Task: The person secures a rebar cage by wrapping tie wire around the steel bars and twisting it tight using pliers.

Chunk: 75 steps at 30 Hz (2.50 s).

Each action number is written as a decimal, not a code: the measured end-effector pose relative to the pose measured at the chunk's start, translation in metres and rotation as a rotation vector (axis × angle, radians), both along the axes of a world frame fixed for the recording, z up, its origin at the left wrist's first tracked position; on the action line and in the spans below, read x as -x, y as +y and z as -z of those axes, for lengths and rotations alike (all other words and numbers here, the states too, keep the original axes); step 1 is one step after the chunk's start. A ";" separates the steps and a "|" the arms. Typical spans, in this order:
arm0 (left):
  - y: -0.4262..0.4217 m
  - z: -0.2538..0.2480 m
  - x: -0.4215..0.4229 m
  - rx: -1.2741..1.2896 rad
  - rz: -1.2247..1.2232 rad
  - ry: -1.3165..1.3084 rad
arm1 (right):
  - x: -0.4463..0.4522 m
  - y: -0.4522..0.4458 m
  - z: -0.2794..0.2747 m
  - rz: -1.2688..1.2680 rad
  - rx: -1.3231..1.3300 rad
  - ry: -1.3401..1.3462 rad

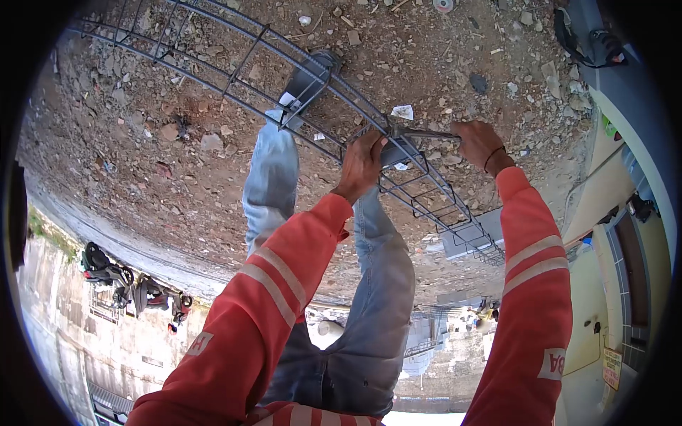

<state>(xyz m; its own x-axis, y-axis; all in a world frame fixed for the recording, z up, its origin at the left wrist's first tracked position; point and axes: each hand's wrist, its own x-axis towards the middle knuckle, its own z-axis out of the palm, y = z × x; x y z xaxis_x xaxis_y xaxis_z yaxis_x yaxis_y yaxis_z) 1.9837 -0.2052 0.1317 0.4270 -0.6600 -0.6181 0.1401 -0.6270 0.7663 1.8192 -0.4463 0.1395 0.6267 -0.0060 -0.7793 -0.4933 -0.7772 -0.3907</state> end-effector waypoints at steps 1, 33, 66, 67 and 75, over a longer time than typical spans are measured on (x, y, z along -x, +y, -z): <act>0.000 0.002 -0.001 -0.003 0.003 -0.005 | -0.012 -0.007 -0.009 -0.010 -0.022 0.103; -0.005 0.007 -0.001 -0.053 0.034 0.102 | -0.044 -0.013 -0.038 -0.111 0.263 0.079; -0.009 0.017 0.004 0.002 -0.033 -0.020 | -0.038 -0.036 -0.059 -0.241 0.355 0.174; -0.009 0.016 0.003 0.003 -0.032 -0.019 | -0.038 -0.035 -0.058 -0.216 0.358 0.228; -0.010 0.019 0.002 -0.015 -0.043 -0.017 | -0.052 -0.036 -0.061 -0.171 0.205 0.375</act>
<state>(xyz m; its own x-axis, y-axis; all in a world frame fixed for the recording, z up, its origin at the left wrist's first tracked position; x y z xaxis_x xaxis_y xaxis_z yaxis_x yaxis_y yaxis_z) 1.9815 -0.2152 0.1130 0.4655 -0.6310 -0.6205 0.1546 -0.6324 0.7591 1.8707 -0.4825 0.2007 0.3073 -0.1045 -0.9459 -0.4293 -0.9023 -0.0397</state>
